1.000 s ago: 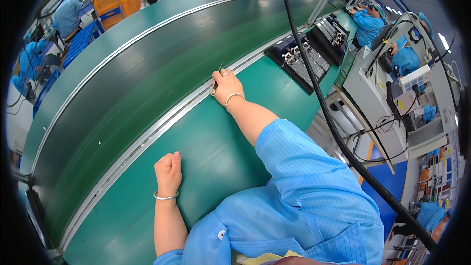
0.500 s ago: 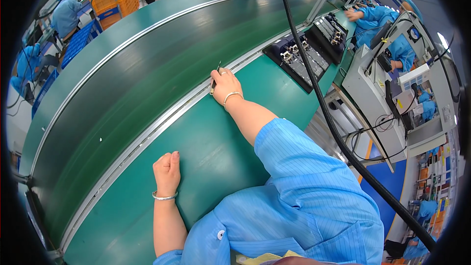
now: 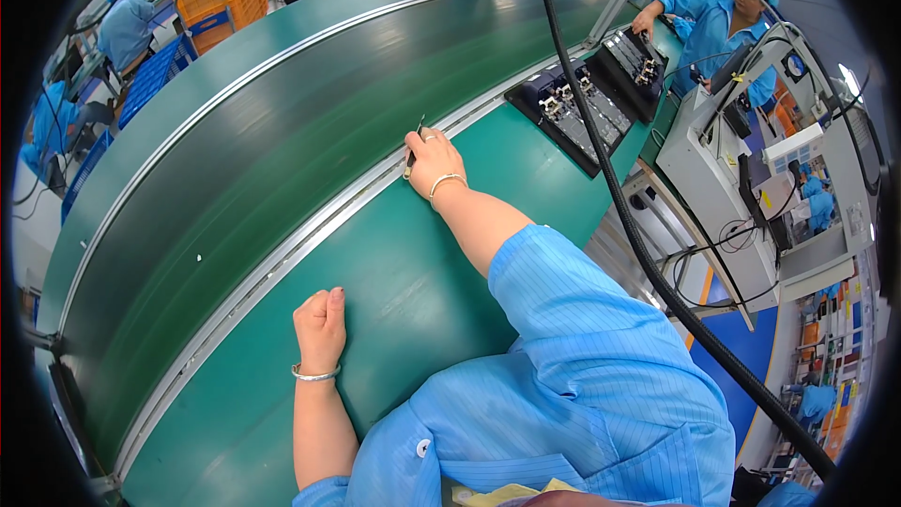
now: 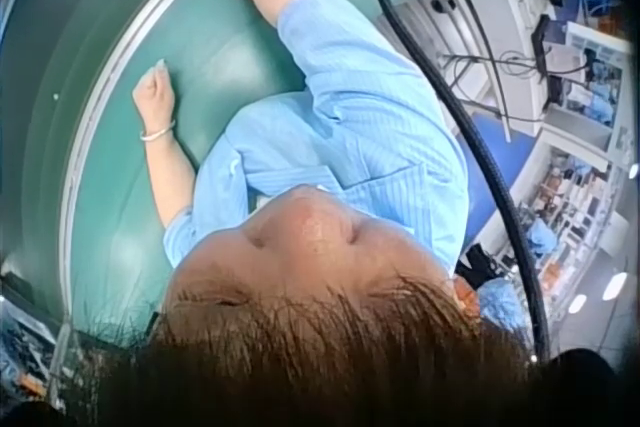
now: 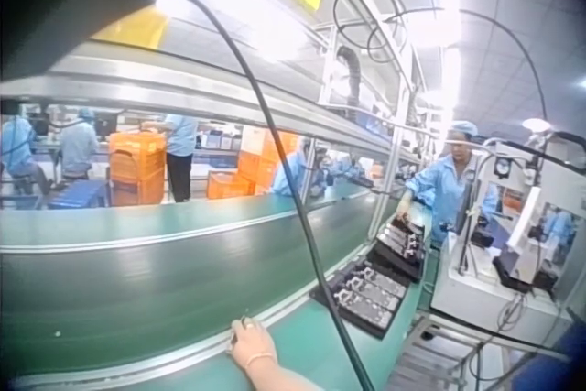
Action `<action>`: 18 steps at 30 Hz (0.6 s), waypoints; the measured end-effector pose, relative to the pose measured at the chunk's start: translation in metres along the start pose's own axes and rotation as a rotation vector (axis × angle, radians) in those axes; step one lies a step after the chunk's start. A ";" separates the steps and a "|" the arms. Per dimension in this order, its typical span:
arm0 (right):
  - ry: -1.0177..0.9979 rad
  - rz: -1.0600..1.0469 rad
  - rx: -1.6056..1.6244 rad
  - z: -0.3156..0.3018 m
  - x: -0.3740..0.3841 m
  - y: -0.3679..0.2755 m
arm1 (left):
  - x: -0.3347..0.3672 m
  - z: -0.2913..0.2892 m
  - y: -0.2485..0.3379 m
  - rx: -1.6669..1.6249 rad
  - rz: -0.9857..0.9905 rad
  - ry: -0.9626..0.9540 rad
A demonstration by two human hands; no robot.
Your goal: Assembling and inspecting electronic components on a production assembly line.
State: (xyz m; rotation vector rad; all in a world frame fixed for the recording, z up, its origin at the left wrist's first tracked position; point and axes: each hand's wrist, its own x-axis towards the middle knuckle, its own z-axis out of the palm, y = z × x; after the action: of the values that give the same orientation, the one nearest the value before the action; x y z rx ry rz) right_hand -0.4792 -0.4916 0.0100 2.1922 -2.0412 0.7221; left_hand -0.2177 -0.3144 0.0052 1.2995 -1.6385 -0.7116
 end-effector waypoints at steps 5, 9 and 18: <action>0.128 -0.051 0.011 0.006 -0.001 0.003 | 0.001 0.000 0.003 0.008 0.006 0.001; 0.127 -0.052 0.006 0.006 -0.001 0.002 | 0.000 -0.001 0.001 0.014 -0.002 -0.004; -0.008 0.003 0.000 -0.001 0.000 0.000 | 0.001 0.000 0.001 0.029 0.013 0.002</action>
State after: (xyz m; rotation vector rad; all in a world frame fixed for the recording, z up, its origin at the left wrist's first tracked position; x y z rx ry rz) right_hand -0.4797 -0.4918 0.0105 2.1959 -2.0484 0.7154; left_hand -0.2183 -0.3148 0.0062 1.3083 -1.6596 -0.6805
